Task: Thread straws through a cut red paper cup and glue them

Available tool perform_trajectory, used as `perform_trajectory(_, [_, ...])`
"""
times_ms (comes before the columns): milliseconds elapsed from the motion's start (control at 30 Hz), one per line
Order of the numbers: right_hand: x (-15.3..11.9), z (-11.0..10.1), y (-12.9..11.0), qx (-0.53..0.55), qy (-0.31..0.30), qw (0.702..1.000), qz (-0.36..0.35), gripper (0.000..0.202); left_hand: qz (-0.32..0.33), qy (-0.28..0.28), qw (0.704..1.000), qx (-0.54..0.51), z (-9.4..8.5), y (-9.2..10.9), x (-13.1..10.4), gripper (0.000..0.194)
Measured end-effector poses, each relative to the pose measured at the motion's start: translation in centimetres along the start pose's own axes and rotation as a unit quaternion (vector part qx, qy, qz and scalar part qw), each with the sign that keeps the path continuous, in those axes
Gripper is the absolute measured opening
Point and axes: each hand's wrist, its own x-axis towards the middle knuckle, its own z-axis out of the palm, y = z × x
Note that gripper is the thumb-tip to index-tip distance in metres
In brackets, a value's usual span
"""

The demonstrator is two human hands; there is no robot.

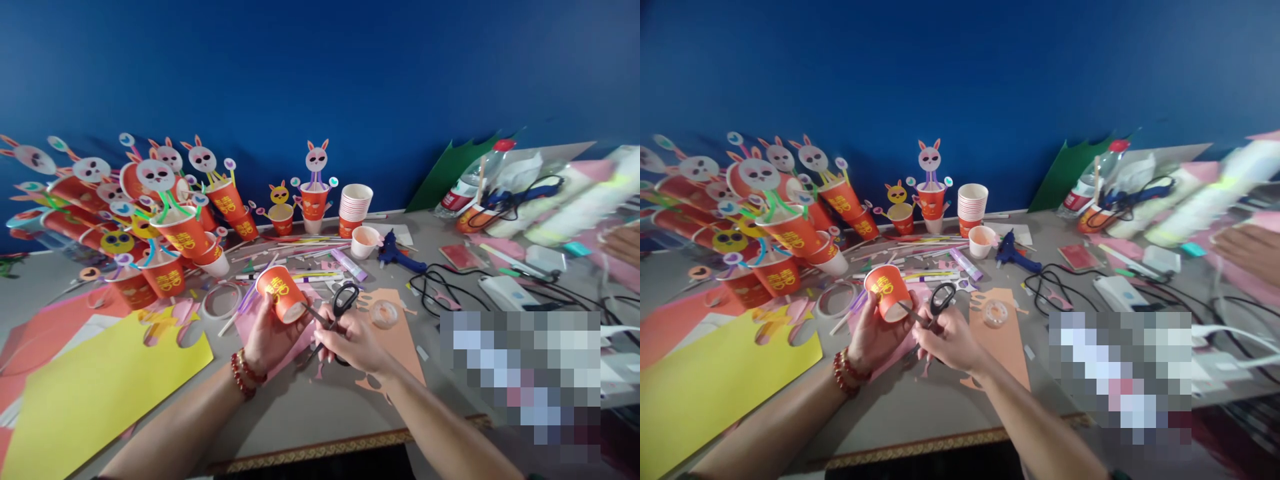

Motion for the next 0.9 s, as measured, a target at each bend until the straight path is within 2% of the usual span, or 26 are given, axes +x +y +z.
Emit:
perform_trajectory(133, [0.1,-0.1,-0.1,0.001,-0.012,1.000,0.009,0.008,0.034,-0.036,0.997,0.055,-0.9,0.1,0.1,0.042])
perform_trajectory(267, [0.1,-0.2,-0.1,0.021,0.015,1.000,0.006,0.025,0.057,-0.029,0.991,0.121,-1.4,0.4,0.1,0.038])
perform_trajectory(433, [-0.1,0.0,-0.1,0.050,0.059,0.997,-0.013,0.039,0.074,-0.041,0.978,0.188,-0.8,1.0,0.0,0.036])
perform_trajectory(600, [0.0,0.2,-0.4,0.114,0.094,0.988,-0.036,0.046,0.045,-0.060,0.987,0.145,0.0,1.5,0.2,0.032])
perform_trajectory(767, [0.5,0.3,0.1,0.137,0.163,0.975,-0.057,0.048,-0.022,-0.056,0.995,0.079,0.5,1.5,0.2,0.041])
perform_trajectory(900, [0.5,0.4,0.6,0.126,0.154,0.978,-0.068,0.047,-0.031,-0.062,0.996,0.050,0.4,1.6,0.1,0.047])
